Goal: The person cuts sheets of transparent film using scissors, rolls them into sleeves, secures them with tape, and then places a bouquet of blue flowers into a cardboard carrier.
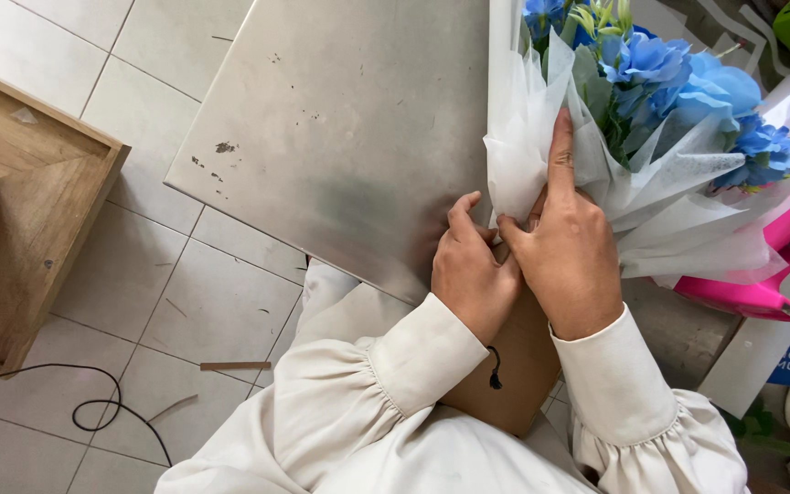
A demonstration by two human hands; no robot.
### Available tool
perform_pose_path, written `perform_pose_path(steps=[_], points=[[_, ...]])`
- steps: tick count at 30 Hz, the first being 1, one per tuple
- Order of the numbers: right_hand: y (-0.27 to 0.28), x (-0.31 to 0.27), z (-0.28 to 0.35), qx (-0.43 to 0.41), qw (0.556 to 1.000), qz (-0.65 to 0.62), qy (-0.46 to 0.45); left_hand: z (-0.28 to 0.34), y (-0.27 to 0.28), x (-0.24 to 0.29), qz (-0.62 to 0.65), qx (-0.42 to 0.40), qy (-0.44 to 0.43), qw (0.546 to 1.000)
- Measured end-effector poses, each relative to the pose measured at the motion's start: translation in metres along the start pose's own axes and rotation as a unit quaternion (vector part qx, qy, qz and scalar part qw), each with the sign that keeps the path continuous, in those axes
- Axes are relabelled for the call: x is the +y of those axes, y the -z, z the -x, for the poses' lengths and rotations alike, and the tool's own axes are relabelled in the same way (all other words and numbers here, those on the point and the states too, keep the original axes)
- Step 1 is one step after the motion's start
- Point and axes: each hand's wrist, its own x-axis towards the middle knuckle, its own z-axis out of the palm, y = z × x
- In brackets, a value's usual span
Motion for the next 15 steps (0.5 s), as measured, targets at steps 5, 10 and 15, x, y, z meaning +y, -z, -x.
perform_pose_path(steps=[5, 10, 15], points=[[0.002, 0.000, -0.001, -0.014, 1.000, 0.001, -0.017, 0.001, 0.000, 0.004, 0.011, -0.018, 0.074, 0.997], [-0.001, 0.004, -0.001, -0.009, 1.000, 0.018, -0.004, 0.004, -0.012, -0.013, -0.005, 0.040, -0.020, 0.999], [0.008, 0.003, 0.002, -0.030, 0.999, -0.015, 0.000, 0.004, -0.013, -0.020, -0.038, 0.056, -0.052, 0.996]])
